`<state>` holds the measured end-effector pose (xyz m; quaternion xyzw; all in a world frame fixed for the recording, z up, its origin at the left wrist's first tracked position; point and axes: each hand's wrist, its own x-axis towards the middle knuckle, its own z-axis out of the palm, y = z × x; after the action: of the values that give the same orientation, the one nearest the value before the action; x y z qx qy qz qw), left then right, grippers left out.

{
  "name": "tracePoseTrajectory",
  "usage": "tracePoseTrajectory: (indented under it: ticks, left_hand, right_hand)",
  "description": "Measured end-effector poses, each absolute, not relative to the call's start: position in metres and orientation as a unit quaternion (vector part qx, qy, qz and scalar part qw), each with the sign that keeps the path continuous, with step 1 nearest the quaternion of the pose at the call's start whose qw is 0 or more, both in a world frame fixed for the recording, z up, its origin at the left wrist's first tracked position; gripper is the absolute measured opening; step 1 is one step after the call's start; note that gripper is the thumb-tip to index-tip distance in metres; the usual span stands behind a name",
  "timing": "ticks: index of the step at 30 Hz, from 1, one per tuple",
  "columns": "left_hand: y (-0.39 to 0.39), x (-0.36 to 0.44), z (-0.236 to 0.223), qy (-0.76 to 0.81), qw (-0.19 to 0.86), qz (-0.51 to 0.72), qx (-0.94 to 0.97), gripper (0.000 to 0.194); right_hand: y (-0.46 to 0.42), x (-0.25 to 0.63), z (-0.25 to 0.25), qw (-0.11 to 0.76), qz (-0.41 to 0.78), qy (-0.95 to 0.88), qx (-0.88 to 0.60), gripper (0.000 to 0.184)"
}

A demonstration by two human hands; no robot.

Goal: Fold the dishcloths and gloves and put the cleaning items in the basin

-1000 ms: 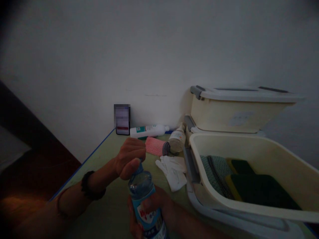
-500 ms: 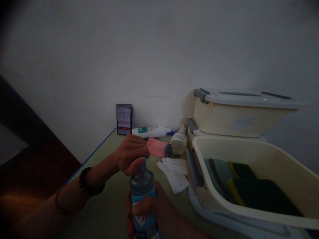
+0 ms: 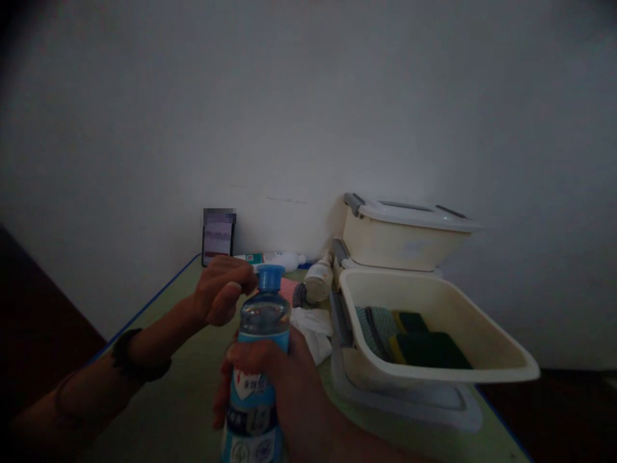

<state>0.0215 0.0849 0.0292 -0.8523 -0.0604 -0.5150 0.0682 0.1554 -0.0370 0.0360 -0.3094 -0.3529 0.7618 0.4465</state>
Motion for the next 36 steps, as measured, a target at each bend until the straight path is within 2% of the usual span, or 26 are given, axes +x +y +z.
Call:
tracePoseTrajectory:
  ticks: [5, 9, 13, 16, 20, 24, 26, 31, 36]
  left_hand:
    - [0.066, 0.03, 0.043, -0.058, 0.09, -0.522, -0.846, 0.031]
    - [0.047, 0.045, 0.048, -0.059, 0.106, -0.491, -0.863, 0.027]
    - [0.043, 0.066, 0.048, -0.111, 0.128, -0.434, -0.885, 0.024]
    - [0.049, 0.088, 0.052, -0.126, 0.146, -0.389, -0.901, 0.022]
    - [0.059, 0.119, 0.059, -0.15, 0.104, -0.382, -0.906, 0.02]
    - [0.065, 0.144, 0.052, -0.192, 0.018, -0.431, -0.882, 0.013]
    - [0.068, 0.151, 0.042, -0.207, -0.024, -0.439, -0.874, 0.007]
    - [0.072, 0.154, 0.021, -0.219, -0.16, -0.429, -0.861, 0.031]
    - [0.074, 0.154, 0.012, -0.242, -0.234, -0.411, -0.847, 0.041]
  right_hand:
    - [-0.028, 0.175, 0.066, 0.489, 0.689, -0.37, -0.386, 0.027]
    - [-0.018, 0.196, 0.091, 0.52, 0.653, -0.397, -0.38, 0.023]
    - [-0.011, 0.225, 0.112, 0.498, 0.592, -0.466, -0.429, 0.023]
    - [-0.004, 0.251, 0.118, 0.479, 0.467, -0.551, -0.499, 0.024]
    - [0.008, 0.29, 0.113, 0.451, 0.364, -0.609, -0.541, 0.023]
    - [0.02, 0.333, 0.109, 0.369, 0.243, -0.691, -0.572, 0.023]
    - [0.025, 0.35, 0.111, 0.318, 0.179, -0.731, -0.577, 0.029]
    - [0.038, 0.375, 0.105, 0.149, 0.134, -0.807, -0.556, 0.033]
    - [0.055, 0.375, 0.082, 0.021, 0.126, -0.844, -0.521, 0.044]
